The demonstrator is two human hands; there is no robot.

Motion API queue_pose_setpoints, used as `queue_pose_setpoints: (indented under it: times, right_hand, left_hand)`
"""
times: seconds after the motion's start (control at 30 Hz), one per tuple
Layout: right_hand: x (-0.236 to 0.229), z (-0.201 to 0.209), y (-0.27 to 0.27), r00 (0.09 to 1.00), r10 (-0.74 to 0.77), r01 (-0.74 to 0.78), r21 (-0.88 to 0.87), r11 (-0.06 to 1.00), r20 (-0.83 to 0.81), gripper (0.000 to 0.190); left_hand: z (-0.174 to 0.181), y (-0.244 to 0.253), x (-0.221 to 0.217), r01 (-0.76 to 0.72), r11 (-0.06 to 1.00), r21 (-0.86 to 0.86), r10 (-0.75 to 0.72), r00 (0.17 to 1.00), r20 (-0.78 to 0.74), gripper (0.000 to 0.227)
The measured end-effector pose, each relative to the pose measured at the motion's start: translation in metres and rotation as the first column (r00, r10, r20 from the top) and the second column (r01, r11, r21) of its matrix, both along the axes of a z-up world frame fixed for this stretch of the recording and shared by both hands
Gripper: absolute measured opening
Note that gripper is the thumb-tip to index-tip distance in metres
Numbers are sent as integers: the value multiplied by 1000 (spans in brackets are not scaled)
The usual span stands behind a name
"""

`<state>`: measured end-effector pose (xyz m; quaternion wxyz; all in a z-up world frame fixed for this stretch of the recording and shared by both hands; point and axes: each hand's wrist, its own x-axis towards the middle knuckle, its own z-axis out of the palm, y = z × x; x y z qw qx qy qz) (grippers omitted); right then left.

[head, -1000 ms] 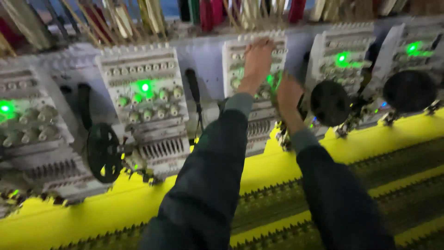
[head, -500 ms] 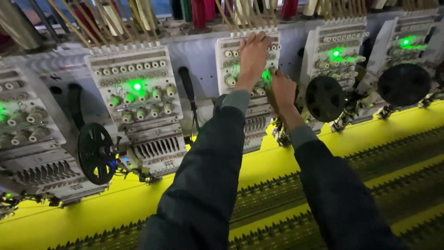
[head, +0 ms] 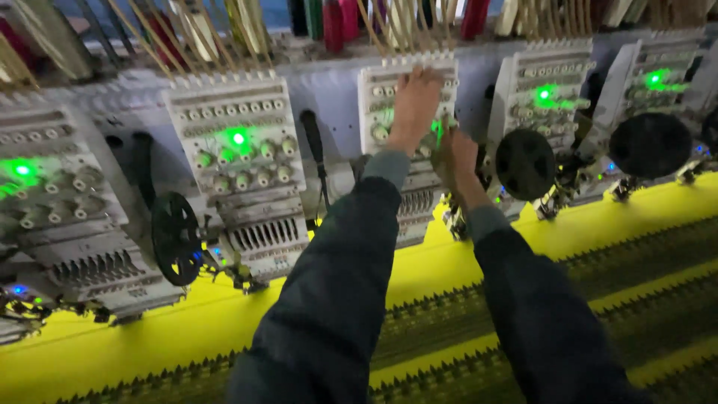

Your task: The person is operating a multi-head industrial embroidery machine, moving along the line and interacting with the control panels of each head.

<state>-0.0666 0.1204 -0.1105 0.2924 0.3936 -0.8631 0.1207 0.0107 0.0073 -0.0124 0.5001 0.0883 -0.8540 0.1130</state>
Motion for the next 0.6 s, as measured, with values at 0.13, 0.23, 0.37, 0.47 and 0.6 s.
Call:
queue_pose_setpoints:
  times: [0.13,0.23,0.37,0.47,0.6]
  right_hand:
    - [68,16,19,902,-77,108,-49,993,426,38]
    - [69,-12,29,993,-53,64,107,992,-104,44]
    - [119,2,55,929,-28,1,-73,997,-369,36]
    - [140,-13,78,871,-78,62,-49,997,-485,51]
    - [194,6,136,984,-54,72,106,992,-170,52]
  left_hand:
    - [-20,21,12,-176,981,-87,196,899,392,58]
    - [-52,44,56,-10,995,-104,8,1000,-19,18]
    - [-87,59,76,-184,978,-100,203,948,244,39]
    - [-80,94,114,-305,950,-72,265,658,705,71]
    - [-89,147,155,-200,977,-69,205,813,545,59]
